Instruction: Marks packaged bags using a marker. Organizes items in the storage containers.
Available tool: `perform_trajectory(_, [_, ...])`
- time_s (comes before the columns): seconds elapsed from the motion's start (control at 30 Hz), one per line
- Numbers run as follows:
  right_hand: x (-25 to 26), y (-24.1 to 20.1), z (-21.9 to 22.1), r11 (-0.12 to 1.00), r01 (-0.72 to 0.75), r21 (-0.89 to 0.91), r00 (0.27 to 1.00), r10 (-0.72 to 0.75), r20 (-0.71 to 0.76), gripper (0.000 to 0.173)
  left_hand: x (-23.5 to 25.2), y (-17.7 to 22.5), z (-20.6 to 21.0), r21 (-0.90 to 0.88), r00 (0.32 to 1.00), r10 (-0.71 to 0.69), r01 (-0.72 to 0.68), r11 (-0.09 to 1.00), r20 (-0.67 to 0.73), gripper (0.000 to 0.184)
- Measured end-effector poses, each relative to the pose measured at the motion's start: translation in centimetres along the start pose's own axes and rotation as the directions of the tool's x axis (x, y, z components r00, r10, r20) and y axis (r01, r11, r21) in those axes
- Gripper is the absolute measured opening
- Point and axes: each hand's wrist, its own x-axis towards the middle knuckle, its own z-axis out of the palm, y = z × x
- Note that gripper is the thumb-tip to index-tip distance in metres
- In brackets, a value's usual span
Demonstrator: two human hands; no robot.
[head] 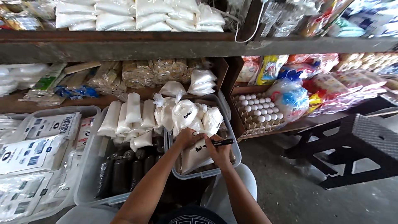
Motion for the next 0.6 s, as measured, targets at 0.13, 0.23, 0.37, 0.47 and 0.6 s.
perform_trajectory(0.13, [-0.13,0.2,0.04,0.999,0.029,-0.027,1.0,-0.029,0.011,0.029,0.07,0.12,0.08,0.014,1.0,-0.006,0.006,1.0,0.005,0.057])
perform_trajectory(0.23, [-0.21,0.13,0.08,0.998,0.05,-0.043,0.999,-0.049,0.01,0.028,0.11,0.03,0.15,0.007,1.0,-0.005,0.005,1.0,0.004,0.059])
perform_trajectory(0.37, [-0.1,0.2,0.21,0.999,0.044,-0.019,0.999,-0.044,-0.001,0.029,0.11,0.01,0.13,0.009,1.0,-0.004,0.004,1.0,-0.003,0.059])
perform_trajectory(0.47, [-0.13,0.34,0.23,0.997,0.046,-0.064,0.999,-0.047,-0.016,0.029,0.11,0.06,0.17,0.014,1.0,-0.008,0.008,1.0,-0.004,0.059])
perform_trajectory(0.6, [-0.11,0.42,0.08,0.999,0.028,-0.032,0.999,-0.029,-0.039,0.029,-0.02,0.04,-0.02,0.007,1.0,-0.008,0.008,1.0,0.001,0.062])
